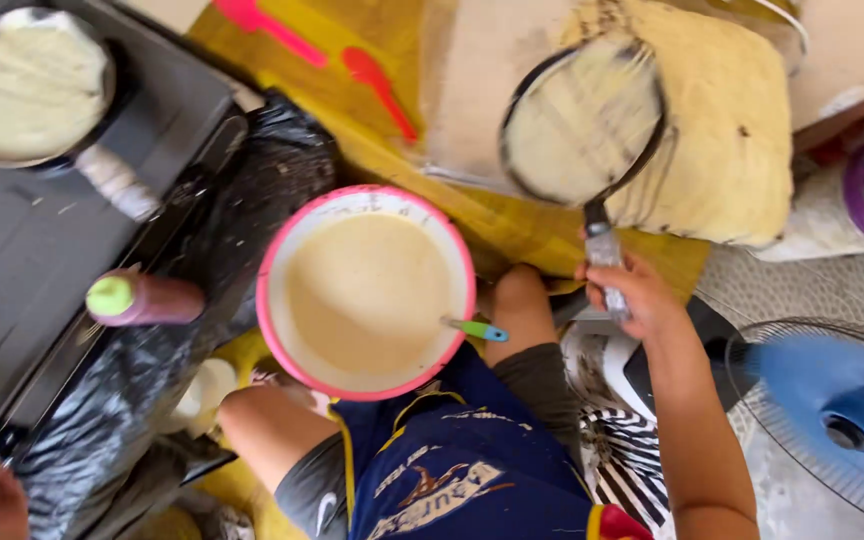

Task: Making crepes by dipping pans into batter and cooking them on a gas stove

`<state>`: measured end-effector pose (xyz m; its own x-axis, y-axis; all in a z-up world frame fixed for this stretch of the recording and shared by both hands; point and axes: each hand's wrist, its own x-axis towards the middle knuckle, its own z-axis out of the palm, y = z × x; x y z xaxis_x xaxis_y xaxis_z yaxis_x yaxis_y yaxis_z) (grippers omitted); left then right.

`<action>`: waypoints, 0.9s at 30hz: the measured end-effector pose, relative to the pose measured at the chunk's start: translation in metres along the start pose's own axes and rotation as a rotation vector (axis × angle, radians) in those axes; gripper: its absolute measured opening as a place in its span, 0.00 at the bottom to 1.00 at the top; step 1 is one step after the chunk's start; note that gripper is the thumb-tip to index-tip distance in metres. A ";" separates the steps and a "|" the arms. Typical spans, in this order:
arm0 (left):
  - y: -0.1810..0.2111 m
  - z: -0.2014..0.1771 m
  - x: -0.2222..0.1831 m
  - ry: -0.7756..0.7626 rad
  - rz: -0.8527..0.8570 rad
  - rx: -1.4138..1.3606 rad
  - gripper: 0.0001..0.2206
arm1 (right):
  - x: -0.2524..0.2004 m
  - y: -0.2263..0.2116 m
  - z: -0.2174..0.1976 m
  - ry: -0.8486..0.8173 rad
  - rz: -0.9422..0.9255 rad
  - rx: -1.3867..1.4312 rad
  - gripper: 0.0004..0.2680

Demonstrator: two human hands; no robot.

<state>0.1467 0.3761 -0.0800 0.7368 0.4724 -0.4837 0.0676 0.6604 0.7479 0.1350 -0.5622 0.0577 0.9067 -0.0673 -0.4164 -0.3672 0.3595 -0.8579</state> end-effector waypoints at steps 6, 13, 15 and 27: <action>-0.068 0.002 -0.069 -0.051 -0.214 0.141 0.31 | 0.061 -0.016 -0.081 0.860 -0.438 -1.754 0.29; -0.176 -0.056 -0.137 -0.019 -0.420 0.226 0.53 | 0.104 -0.004 -0.117 1.035 -0.520 -2.132 0.28; -0.191 -0.029 -0.142 0.118 -0.445 0.309 0.46 | 0.107 -0.015 -0.111 1.034 -0.528 -2.097 0.28; -0.250 0.374 -0.341 -0.693 0.072 0.762 0.31 | 0.048 0.082 0.174 -0.074 0.119 0.146 0.19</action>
<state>0.1300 -0.1682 0.0675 0.9656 -0.1030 -0.2388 0.2384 -0.0159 0.9710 0.1841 -0.3739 0.0197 0.8733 0.0502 -0.4845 -0.4437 0.4924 -0.7488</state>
